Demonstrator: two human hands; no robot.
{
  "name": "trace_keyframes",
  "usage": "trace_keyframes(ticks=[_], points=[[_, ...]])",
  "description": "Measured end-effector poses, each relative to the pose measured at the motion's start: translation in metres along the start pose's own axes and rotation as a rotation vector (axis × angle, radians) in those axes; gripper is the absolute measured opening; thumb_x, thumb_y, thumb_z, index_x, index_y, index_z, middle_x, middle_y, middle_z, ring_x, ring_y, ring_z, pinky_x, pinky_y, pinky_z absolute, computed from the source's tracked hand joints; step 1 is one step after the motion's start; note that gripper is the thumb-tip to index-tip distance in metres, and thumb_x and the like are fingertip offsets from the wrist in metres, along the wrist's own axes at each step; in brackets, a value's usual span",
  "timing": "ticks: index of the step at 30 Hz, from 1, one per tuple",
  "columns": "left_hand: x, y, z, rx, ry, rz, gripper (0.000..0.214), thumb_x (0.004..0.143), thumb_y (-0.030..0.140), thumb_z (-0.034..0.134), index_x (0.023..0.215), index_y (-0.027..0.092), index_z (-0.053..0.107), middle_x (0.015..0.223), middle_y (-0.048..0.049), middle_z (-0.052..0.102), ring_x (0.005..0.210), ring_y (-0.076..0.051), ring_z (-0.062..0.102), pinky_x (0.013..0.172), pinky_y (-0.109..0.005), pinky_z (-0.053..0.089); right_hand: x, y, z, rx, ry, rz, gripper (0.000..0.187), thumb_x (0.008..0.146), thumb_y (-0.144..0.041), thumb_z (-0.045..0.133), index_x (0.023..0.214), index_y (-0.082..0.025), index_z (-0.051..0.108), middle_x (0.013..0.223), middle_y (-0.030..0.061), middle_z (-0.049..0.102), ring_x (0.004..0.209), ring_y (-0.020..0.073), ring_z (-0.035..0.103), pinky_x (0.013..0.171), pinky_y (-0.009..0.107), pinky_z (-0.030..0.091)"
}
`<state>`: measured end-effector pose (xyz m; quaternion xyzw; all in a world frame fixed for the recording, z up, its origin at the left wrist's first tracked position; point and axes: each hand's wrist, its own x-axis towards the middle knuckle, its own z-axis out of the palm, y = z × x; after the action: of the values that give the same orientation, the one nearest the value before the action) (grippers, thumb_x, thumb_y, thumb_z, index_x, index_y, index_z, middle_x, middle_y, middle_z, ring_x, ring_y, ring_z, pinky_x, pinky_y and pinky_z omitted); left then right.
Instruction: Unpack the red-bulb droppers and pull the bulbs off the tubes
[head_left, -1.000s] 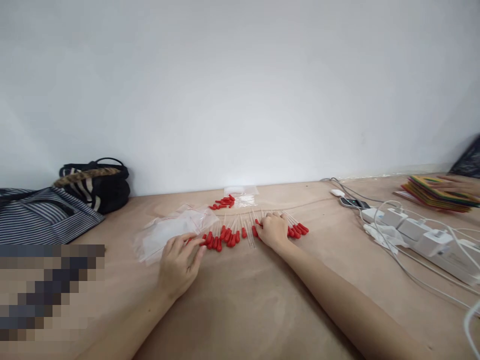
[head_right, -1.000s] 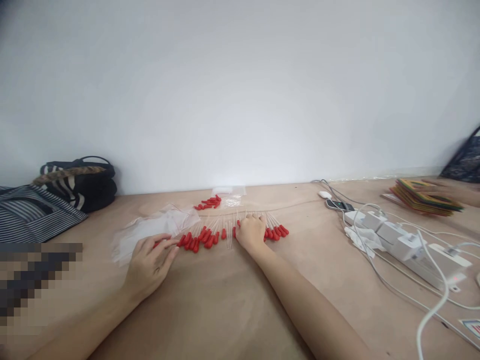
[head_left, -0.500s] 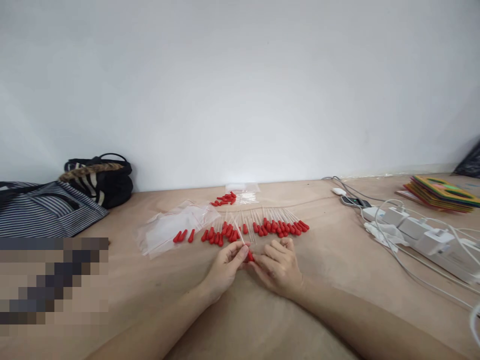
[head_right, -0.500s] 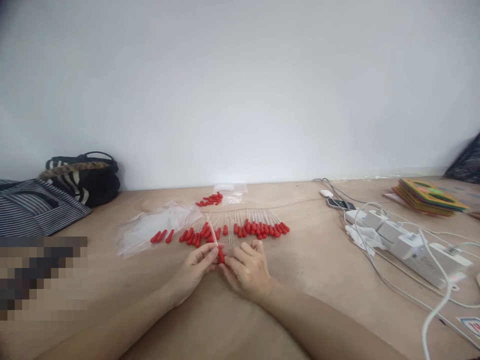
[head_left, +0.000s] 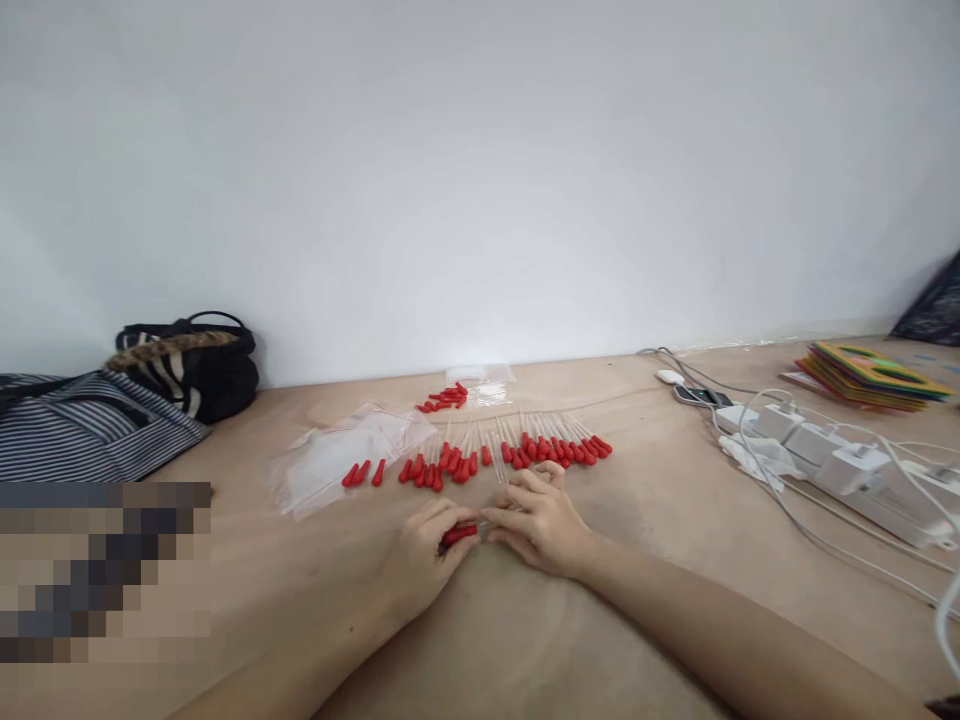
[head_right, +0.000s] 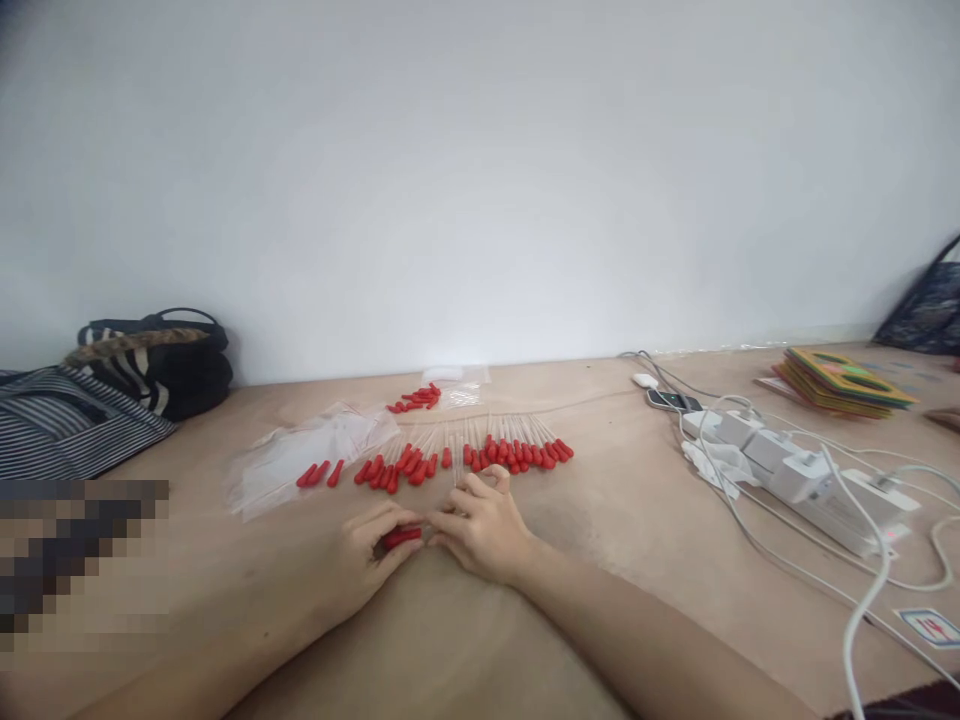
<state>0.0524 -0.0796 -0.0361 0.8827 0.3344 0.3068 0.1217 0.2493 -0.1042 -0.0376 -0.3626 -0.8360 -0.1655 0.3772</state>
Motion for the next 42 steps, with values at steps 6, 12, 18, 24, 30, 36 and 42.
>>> trace_keyframes(ticks=[6, 12, 18, 24, 30, 36, 42], points=[[0.001, 0.000, 0.003, 0.014, 0.073, 0.096, 0.005, 0.079, 0.020, 0.055, 0.082, 0.020, 0.059, 0.074, -0.0003, 0.062, 0.069, -0.015, 0.056, 0.063, -0.026, 0.044, -0.003, 0.004, 0.007, 0.094, -0.067, 0.057, 0.016, 0.082, -0.038, 0.054, 0.084, -0.026, 0.064, 0.068, -0.0036, 0.061, 0.074, 0.0116, 0.045, 0.082, 0.038, 0.016], [0.005, 0.000, 0.002, 0.170, 0.193, 0.308, 0.012, 0.085, 0.024, 0.051, 0.080, 0.020, 0.061, 0.069, -0.0003, 0.062, 0.067, -0.015, 0.054, 0.067, -0.028, 0.039, -0.004, 0.002, 0.003, 0.018, -0.031, 0.011, 0.020, 0.085, -0.029, 0.048, 0.074, -0.021, 0.062, 0.054, -0.0030, 0.055, 0.068, 0.0113, 0.043, 0.083, 0.038, 0.016], [0.008, 0.004, 0.001, 0.336, 0.240, 0.397, 0.025, 0.087, 0.021, 0.047, 0.065, 0.017, 0.058, 0.055, 0.0017, 0.055, 0.057, -0.012, 0.048, 0.071, -0.031, 0.037, -0.004, -0.001, -0.002, -0.020, 0.003, -0.046, 0.024, 0.084, -0.024, 0.046, 0.063, -0.017, 0.055, 0.050, -0.0046, 0.050, 0.064, 0.0099, 0.041, 0.083, 0.037, 0.017], [0.007, 0.007, 0.000, 0.355, 0.240, 0.397, 0.026, 0.088, 0.022, 0.045, 0.066, 0.017, 0.058, 0.056, 0.0019, 0.055, 0.057, -0.012, 0.049, 0.074, -0.032, 0.036, -0.003, -0.003, -0.003, -0.051, 0.009, -0.056, 0.022, 0.083, -0.021, 0.047, 0.062, -0.017, 0.053, 0.049, -0.0053, 0.049, 0.064, 0.0097, 0.041, 0.083, 0.038, 0.017], [0.005, 0.001, -0.003, 0.331, 0.240, 0.346, 0.027, 0.089, 0.020, 0.041, 0.067, 0.018, 0.057, 0.060, 0.0004, 0.058, 0.061, -0.014, 0.051, 0.069, -0.032, 0.036, -0.008, -0.001, -0.006, 0.019, -0.014, 0.035, 0.018, 0.082, -0.023, 0.048, 0.068, -0.020, 0.058, 0.051, -0.0046, 0.050, 0.067, 0.0112, 0.042, 0.082, 0.038, 0.017], [0.005, -0.010, -0.012, 0.212, 0.272, 0.240, 0.017, 0.088, 0.019, 0.042, 0.088, 0.017, 0.059, 0.077, -0.0030, 0.062, 0.072, -0.014, 0.056, 0.067, -0.025, 0.045, -0.004, 0.005, -0.001, 0.015, -0.089, 0.387, 0.030, 0.082, -0.013, 0.039, 0.104, -0.019, 0.058, 0.071, 0.0021, 0.060, 0.071, 0.0142, 0.046, 0.066, 0.030, 0.023], [0.012, -0.050, -0.042, 0.393, 0.418, 0.022, 0.027, 0.085, 0.019, 0.036, 0.098, 0.016, 0.060, 0.090, -0.0079, 0.059, 0.082, -0.018, 0.058, 0.075, -0.030, 0.047, 0.017, 0.025, 0.017, -0.067, -0.159, 0.530, 0.020, 0.084, -0.013, 0.039, 0.085, -0.016, 0.059, 0.080, 0.0028, 0.064, 0.072, 0.0123, 0.054, 0.066, 0.026, 0.026]])
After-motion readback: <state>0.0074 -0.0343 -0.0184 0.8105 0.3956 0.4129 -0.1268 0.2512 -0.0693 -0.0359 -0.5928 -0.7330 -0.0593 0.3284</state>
